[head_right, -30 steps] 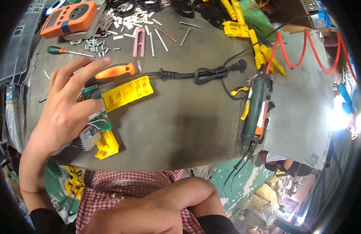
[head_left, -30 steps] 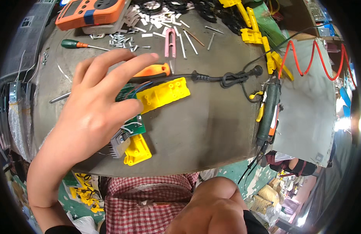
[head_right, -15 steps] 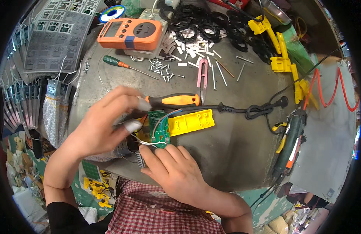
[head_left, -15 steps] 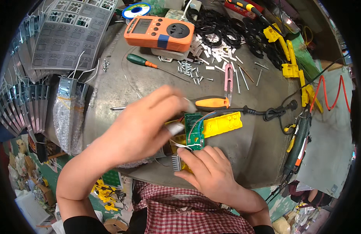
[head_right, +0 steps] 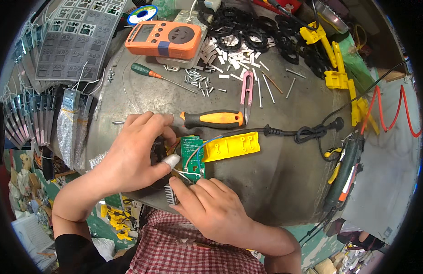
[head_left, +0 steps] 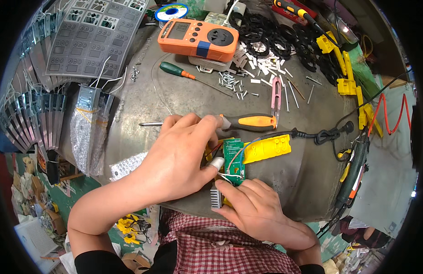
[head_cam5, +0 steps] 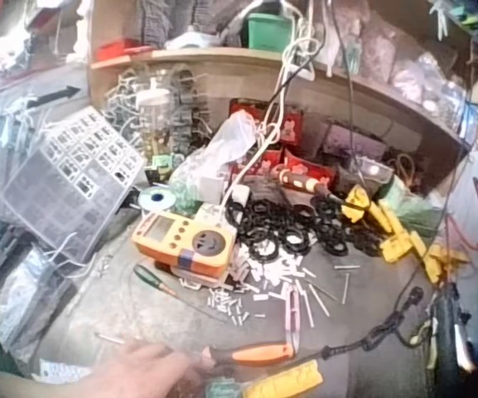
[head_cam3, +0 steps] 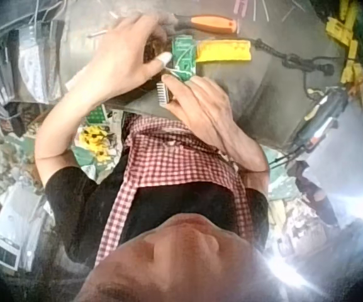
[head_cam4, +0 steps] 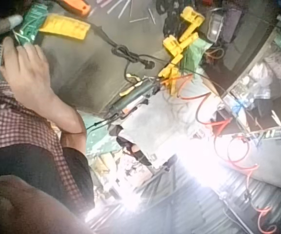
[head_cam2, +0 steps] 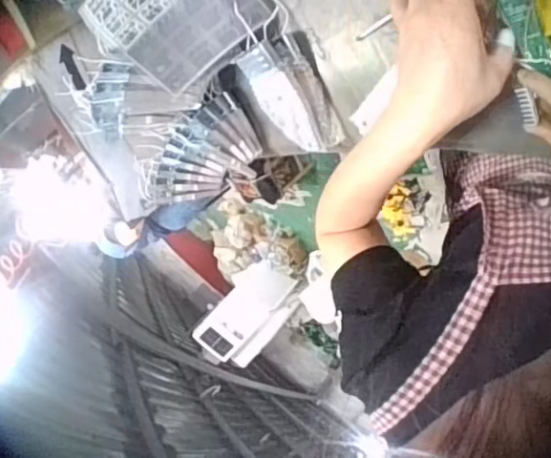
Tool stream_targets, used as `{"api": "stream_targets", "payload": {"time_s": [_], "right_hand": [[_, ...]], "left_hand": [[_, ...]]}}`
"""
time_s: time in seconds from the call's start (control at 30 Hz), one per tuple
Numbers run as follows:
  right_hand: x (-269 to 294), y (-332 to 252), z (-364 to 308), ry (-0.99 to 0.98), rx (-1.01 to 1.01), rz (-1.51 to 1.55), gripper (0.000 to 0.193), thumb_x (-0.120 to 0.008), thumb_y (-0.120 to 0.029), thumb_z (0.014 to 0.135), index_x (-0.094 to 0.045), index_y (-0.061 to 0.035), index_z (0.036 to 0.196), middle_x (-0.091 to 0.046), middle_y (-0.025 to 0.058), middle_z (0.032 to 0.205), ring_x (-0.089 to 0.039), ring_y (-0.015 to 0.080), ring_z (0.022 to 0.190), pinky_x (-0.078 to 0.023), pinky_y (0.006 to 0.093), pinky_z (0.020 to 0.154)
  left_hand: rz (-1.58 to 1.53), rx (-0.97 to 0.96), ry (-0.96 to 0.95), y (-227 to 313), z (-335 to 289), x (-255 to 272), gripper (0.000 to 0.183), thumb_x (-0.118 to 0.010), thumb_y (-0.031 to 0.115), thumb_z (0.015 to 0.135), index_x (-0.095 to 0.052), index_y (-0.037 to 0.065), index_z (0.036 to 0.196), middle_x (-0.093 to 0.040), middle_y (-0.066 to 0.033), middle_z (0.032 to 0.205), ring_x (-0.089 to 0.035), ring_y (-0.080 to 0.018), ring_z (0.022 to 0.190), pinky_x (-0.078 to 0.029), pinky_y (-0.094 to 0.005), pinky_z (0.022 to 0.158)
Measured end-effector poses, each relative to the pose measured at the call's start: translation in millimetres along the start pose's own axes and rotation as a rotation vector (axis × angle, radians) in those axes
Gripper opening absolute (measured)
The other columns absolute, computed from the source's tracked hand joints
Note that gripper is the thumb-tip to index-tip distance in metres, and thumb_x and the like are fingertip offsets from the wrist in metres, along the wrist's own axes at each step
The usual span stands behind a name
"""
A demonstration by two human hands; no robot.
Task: Assembling a circuit board into a yellow plastic housing using a soldering iron and electric screwdriver.
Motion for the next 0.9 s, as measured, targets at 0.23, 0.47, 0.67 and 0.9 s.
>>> {"api": "stream_targets", "payload": {"time_s": [0.23, 0.47, 0.67, 0.9], "right_hand": [[3.2, -2.8, 0.7, -0.067, 0.007, 0.038, 0.048, -0.071, -0.018, 0.076, -0.056, 0.0044, 0.115, -0.051, 0.0039, 0.073, -0.053, 0.0166, 0.065, -0.045, 0.0296, 0.061], [10.7, -4.2, 8.7, -0.159, 0.026, 0.077, 0.048, -0.072, -0.021, 0.078, -0.055, 0.0050, 0.115, -0.052, 0.0035, 0.071, -0.056, 0.0163, 0.066, -0.048, 0.0285, 0.061], [14.8, -3.0, 15.3, -0.187, -0.021, 0.119, 0.048, -0.072, -0.022, 0.079, -0.055, 0.0046, 0.115, -0.054, 0.0046, 0.071, -0.058, 0.0166, 0.066, -0.049, 0.0286, 0.060], [16.8, -7.8, 14.8, -0.180, 0.017, 0.068, 0.050, -0.072, -0.021, 0.078, -0.054, 0.0065, 0.116, -0.055, 0.0053, 0.072, -0.058, 0.0169, 0.066, -0.049, 0.0290, 0.060]], "left_hand": [[-0.025, 0.052, 0.061, -7.0, -5.3, -9.5, 0.048, -0.063, 0.003, 0.071, -0.046, -0.002, 0.115, -0.061, -0.0077, 0.089, -0.054, -0.0299, 0.097, -0.037, -0.0418, 0.093], [0.004, -0.016, 0.194, -11.6, -10.3, -11.9, 0.045, -0.063, 0.005, 0.071, -0.045, -0.002, 0.112, -0.057, -0.0097, 0.087, -0.051, -0.0321, 0.096, -0.039, -0.0421, 0.089], [0.040, -0.169, 0.154, -1.7, -18.3, 1.2, 0.029, -0.073, 0.013, 0.065, -0.060, 0.004, 0.090, -0.053, -0.0138, 0.105, -0.049, -0.0348, 0.104, -0.038, -0.0464, 0.093], [0.162, -0.138, 0.225, 13.9, -23.8, 0.0, 0.028, -0.075, 0.013, 0.064, -0.062, 0.004, 0.087, -0.049, -0.0203, 0.128, -0.044, -0.0408, 0.117, -0.039, -0.0513, 0.094]]}}
Point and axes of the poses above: each hand's wrist, its own z-axis towards the middle knuckle, its own x-axis out of the back of the hand, y = z × x, the point moved 6 cm from there along z, towards the middle knuckle
